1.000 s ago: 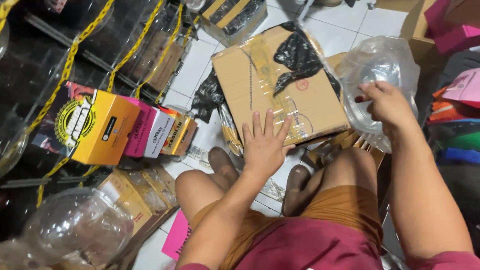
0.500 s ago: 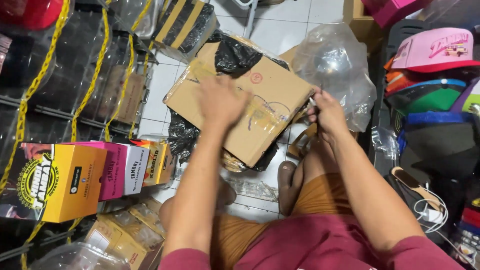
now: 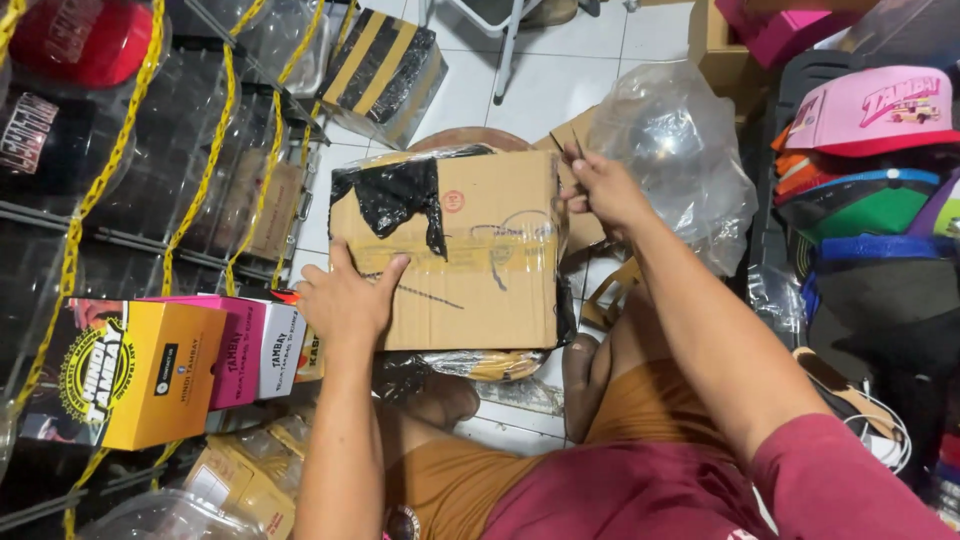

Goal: A person uses a utility knife to open a package wrapped in black plastic and tape, then opens the cardboard box inside to access and sort baseball caps.

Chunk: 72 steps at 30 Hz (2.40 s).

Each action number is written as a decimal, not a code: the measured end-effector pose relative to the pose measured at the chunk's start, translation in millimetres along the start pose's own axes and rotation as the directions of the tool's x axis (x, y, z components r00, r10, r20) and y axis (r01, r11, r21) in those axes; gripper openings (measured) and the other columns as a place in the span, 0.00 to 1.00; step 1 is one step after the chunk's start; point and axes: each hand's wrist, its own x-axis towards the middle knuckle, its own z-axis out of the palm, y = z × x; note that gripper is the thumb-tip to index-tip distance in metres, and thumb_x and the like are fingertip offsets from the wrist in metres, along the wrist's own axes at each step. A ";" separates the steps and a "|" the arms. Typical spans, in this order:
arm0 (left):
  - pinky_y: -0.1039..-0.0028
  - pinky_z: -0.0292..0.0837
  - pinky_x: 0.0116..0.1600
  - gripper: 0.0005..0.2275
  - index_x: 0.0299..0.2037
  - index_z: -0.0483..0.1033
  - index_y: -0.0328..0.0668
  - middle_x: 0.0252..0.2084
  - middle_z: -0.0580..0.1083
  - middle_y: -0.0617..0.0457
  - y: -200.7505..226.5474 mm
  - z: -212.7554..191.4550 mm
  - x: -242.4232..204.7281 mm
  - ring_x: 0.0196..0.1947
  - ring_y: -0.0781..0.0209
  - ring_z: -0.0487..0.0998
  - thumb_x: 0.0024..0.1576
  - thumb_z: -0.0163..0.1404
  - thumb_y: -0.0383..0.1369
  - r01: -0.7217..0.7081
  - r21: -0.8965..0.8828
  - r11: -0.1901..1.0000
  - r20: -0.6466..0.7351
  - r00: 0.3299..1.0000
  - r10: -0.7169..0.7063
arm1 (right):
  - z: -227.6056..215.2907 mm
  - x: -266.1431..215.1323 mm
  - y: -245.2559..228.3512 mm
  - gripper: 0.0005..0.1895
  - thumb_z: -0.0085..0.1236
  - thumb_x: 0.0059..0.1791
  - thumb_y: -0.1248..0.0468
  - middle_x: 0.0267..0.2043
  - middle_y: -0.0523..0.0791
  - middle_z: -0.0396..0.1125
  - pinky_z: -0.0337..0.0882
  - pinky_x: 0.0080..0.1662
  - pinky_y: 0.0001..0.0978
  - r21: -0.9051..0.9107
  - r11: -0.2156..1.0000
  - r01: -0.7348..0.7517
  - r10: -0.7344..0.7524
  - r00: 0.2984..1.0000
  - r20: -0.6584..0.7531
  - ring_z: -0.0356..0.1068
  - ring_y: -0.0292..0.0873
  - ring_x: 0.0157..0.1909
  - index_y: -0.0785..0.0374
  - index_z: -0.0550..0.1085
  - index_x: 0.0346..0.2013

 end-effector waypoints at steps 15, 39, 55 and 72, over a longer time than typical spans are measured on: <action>0.66 0.75 0.54 0.23 0.59 0.75 0.47 0.45 0.81 0.49 144.9 10.7 -2.3 0.47 0.57 0.80 0.54 0.65 0.40 -0.591 -0.787 0.174 -0.432 0.731 0.529 | 2.7 -70.6 -90.6 0.14 0.45 0.58 0.64 0.23 0.50 0.69 0.74 0.26 0.28 -0.209 0.973 0.096 0.019 0.873 0.487 0.71 0.41 0.27 0.72 0.67 0.53; 0.24 0.25 0.69 0.52 0.73 0.59 0.50 0.79 0.48 0.40 148.6 -36.1 -7.5 0.79 0.37 0.38 0.39 0.57 0.68 -0.531 -0.222 0.818 0.108 0.820 0.562 | -0.8 -11.3 -66.6 0.12 0.54 0.53 0.55 0.32 0.40 0.77 0.76 0.48 0.51 -0.848 0.531 0.006 -0.045 0.999 -0.021 0.77 0.54 0.48 0.47 0.79 0.48; 0.24 0.23 0.69 0.36 0.74 0.55 0.60 0.78 0.46 0.48 152.3 34.1 11.7 0.79 0.40 0.33 0.57 0.35 0.64 -0.526 -0.092 0.846 -0.038 0.851 0.525 | 10.2 -25.4 -58.0 0.14 0.52 0.52 0.58 0.43 0.54 0.77 0.74 0.52 0.57 -0.897 0.442 -0.014 -0.117 0.990 -0.073 0.74 0.65 0.52 0.44 0.82 0.48; 0.28 0.20 0.70 0.33 0.74 0.57 0.59 0.79 0.48 0.49 156.4 36.4 11.6 0.80 0.42 0.34 0.60 0.34 0.61 -0.502 -0.093 0.860 -0.059 0.865 0.499 | 15.3 -65.6 -53.1 0.13 0.54 0.50 0.65 0.34 0.54 0.77 0.76 0.41 0.56 -0.910 0.382 0.161 -0.235 0.969 0.073 0.76 0.66 0.40 0.54 0.84 0.45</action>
